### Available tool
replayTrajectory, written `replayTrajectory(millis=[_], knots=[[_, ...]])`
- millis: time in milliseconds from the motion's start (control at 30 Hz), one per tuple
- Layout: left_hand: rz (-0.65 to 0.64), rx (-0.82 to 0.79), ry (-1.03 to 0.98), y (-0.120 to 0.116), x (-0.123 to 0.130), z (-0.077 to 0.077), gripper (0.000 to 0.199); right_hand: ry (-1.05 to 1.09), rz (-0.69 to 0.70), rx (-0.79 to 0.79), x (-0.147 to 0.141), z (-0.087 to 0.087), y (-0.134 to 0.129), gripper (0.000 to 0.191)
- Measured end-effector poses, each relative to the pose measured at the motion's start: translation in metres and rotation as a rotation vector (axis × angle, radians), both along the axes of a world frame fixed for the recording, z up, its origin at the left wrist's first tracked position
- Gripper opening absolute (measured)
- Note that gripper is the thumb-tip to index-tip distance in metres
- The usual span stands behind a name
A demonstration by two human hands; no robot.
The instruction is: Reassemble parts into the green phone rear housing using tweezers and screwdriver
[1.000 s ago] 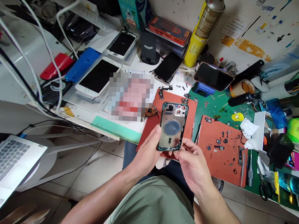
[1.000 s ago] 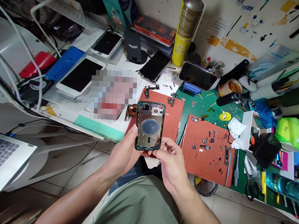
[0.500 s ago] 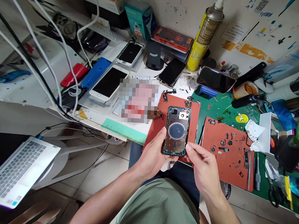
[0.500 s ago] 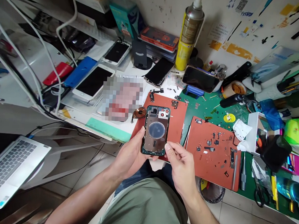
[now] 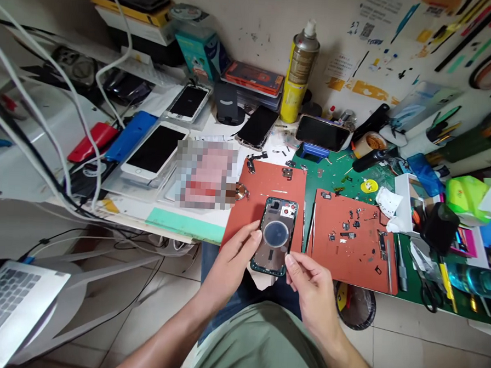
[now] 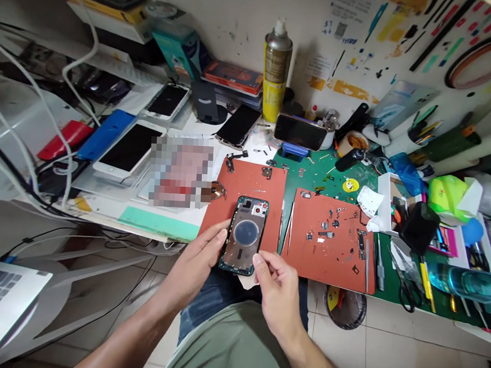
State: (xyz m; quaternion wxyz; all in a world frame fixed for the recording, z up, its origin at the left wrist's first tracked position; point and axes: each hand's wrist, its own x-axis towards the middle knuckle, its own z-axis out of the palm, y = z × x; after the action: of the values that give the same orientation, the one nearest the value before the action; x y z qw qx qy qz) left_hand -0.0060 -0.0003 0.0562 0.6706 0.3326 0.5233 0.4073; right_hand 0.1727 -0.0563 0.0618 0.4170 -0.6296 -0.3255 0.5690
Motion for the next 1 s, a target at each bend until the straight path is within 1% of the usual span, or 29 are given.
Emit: replayTrajectory(millis=[100, 233, 300, 400, 467, 600, 667, 733, 833, 900, 1000], knots=[[-0.067, -0.022, 0.161, 0.0, -0.006, -0.001, 0.079, 0.059, -0.015, -0.017, -0.004, -0.009, -0.006, 0.049], [-0.175, -0.018, 0.236, -0.001, -0.003, 0.003, 0.084, 0.085, -0.033, -0.026, -0.008, -0.01, -0.009, 0.052], [-0.221, 0.031, 0.349, -0.001, 0.002, 0.007, 0.082, 0.074, -0.034, -0.005, -0.012, -0.008, -0.011, 0.05], [-0.275, 0.126, 0.654, 0.002, 0.007, 0.015, 0.076, 0.009, -0.025, 0.06, -0.022, -0.007, -0.013, 0.044], [-0.309, 0.17, 0.802, 0.006, 0.009, 0.02, 0.069, -0.04, -0.015, 0.105, -0.03, -0.008, -0.014, 0.041], [-0.374, 0.225, 0.934, 0.014, 0.01, 0.025, 0.056, -0.068, 0.005, 0.149, -0.04, -0.01, -0.013, 0.041], [-0.423, 0.287, 0.986, 0.016, 0.008, 0.022, 0.05, -0.033, 0.032, 0.134, -0.039, -0.009, -0.015, 0.045], [-0.48, 0.402, 1.038, 0.019, 0.005, 0.016, 0.046, 0.004, 0.072, 0.111, -0.033, -0.009, -0.02, 0.048], [-0.546, 0.592, 1.078, 0.024, -0.001, 0.005, 0.053, -0.036, 0.12, 0.108, -0.016, -0.016, -0.036, 0.048], [-0.582, 0.669, 1.082, 0.027, -0.006, -0.003, 0.06, -0.09, 0.096, 0.101, -0.002, -0.024, -0.049, 0.048], [-0.633, 0.745, 1.087, 0.03, -0.014, -0.014, 0.06, -0.118, 0.04, 0.075, 0.019, -0.037, -0.067, 0.047]])
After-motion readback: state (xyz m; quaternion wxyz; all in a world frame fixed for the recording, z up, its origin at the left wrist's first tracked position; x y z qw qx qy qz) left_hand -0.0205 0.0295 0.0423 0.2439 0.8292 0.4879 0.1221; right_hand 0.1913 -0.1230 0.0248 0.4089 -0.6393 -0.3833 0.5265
